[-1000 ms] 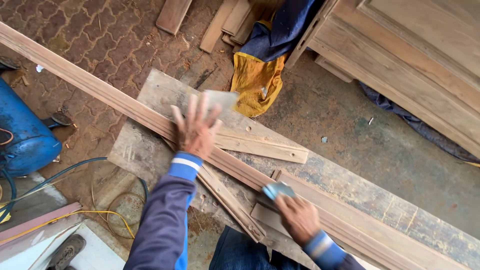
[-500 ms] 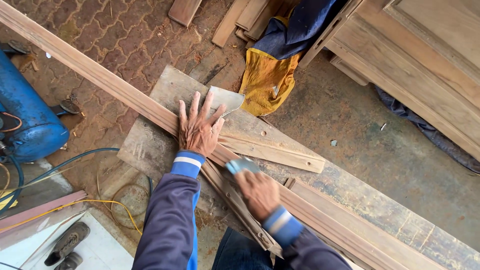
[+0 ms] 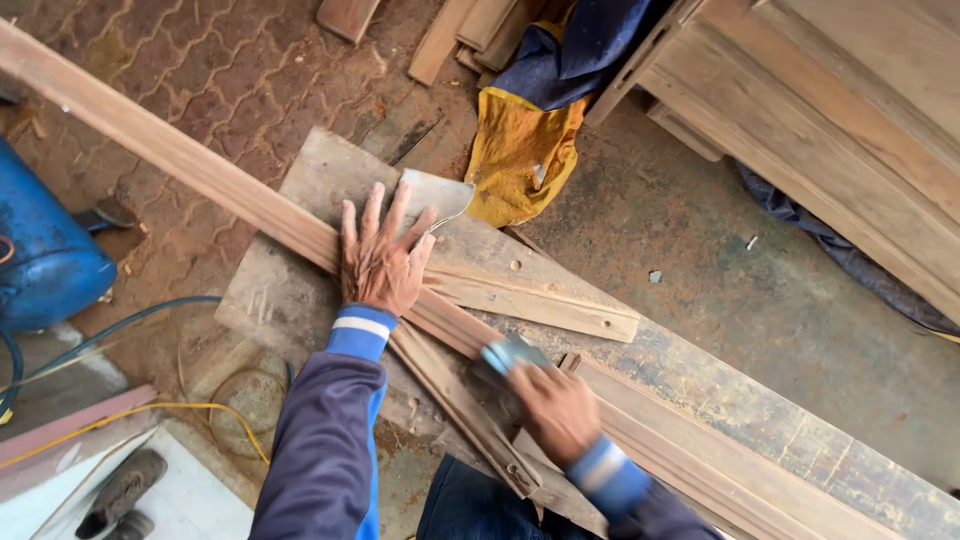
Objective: Sanding several thin wooden molding strips by hand using sandpaper.
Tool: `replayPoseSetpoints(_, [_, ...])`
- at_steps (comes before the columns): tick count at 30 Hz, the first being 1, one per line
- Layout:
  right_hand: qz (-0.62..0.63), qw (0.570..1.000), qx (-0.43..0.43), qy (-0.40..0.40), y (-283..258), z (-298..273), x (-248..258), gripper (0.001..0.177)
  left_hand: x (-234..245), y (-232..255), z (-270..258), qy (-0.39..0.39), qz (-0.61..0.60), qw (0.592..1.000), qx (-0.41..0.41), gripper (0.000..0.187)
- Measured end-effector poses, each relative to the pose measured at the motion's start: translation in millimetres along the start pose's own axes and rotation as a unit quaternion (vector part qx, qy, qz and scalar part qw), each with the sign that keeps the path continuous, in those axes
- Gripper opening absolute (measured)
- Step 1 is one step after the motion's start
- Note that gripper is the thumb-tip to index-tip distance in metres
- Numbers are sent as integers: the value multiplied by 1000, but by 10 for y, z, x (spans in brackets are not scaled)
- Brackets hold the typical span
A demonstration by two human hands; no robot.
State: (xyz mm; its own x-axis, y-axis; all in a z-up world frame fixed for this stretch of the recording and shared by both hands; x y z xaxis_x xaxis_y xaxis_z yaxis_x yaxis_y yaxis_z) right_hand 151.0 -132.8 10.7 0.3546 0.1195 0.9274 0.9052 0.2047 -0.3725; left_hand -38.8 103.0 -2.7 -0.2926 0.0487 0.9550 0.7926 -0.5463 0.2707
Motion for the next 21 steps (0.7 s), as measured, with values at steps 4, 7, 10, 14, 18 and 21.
replayPoseSetpoints(4, [45,993,-105,0,366,-891,199,27,22,4,12,14,-1,1000,-14,39])
replayPoseSetpoints(7, [54,988,-135,59,332,-849,366,21,23,28,27,8,5,1000,-13,40])
replayPoseSetpoints(10, [56,988,-123,71,244,-479,308,17,18,7,15,8,-2,1000,-12,40])
replayPoseSetpoints(14, [36,996,-85,-1,-33,203,-70,24,47,26,24,3,9,1000,-3,41])
replayPoseSetpoints(18, [-7,995,-62,-81,-252,662,-380,22,44,14,15,5,4,1000,0,40])
replayPoseSetpoints(21, [-9,999,-30,-1,-94,325,-222,38,24,-10,9,7,-4,1000,-11,41])
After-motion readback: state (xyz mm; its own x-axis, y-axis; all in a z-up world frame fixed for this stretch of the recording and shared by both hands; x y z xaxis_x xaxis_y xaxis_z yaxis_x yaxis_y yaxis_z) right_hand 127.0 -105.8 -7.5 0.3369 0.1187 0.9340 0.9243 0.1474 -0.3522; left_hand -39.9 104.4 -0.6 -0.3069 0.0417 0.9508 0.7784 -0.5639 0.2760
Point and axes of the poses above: each hand's wrist, its own z-axis towards the middle knuckle, its own x-axis out of the back of the hand, y = z × x, the point moved 3 cm from there along z, towards the middle knuckle, and after that the axes turned 2 degrees about y, right-handed, at the moved point
